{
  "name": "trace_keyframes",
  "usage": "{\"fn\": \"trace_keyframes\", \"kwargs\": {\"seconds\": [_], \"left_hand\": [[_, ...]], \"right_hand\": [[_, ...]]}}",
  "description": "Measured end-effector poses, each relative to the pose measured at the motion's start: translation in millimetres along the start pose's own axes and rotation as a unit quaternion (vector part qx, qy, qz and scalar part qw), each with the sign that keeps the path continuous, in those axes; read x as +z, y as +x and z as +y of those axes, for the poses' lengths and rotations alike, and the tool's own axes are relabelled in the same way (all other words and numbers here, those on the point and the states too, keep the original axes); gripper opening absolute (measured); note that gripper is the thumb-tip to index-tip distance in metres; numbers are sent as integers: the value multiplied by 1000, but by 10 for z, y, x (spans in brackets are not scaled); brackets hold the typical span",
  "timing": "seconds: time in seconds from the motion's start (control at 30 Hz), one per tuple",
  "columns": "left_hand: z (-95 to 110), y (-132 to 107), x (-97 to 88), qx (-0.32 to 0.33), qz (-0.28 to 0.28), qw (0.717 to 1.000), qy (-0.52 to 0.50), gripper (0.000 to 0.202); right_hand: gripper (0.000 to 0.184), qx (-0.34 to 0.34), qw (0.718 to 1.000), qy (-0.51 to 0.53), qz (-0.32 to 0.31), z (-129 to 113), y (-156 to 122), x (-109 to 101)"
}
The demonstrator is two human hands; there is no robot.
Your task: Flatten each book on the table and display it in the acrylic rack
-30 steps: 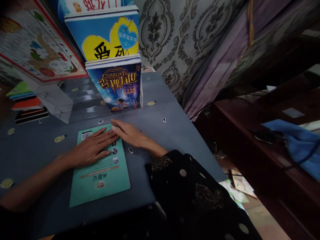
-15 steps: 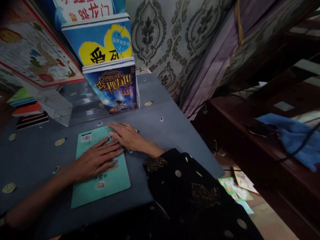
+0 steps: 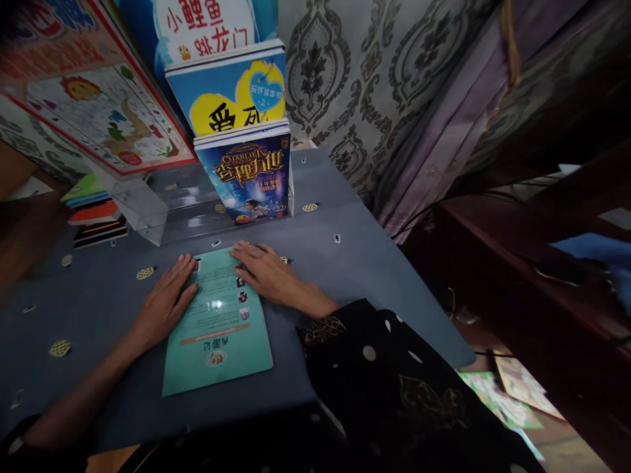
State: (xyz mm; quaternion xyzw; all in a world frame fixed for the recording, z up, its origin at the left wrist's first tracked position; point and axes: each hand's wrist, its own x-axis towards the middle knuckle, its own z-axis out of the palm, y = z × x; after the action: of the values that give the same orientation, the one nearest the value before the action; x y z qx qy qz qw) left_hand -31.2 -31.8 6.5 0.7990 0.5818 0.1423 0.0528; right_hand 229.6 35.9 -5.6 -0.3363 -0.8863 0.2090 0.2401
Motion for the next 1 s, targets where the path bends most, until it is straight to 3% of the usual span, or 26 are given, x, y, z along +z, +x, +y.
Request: {"fn": "trace_keyframes", "kwargs": {"seconds": [0.2,0.37,0.67,1.0], "left_hand": [[-23,3,-23,4,31,999,14,59],[-34,17,-20,16,56,997,47,59],[46,187,5,40,33,998,46,63],[315,485,105,96,-6,995,22,54]], "right_hand": [[38,-8,999,-51,14,-34,-10,51],[34,17,994,-75,75,-21,-36,68],[32,30,991,33,126,56,-55,82],[36,57,979,120,157,40,-35,9]]}}
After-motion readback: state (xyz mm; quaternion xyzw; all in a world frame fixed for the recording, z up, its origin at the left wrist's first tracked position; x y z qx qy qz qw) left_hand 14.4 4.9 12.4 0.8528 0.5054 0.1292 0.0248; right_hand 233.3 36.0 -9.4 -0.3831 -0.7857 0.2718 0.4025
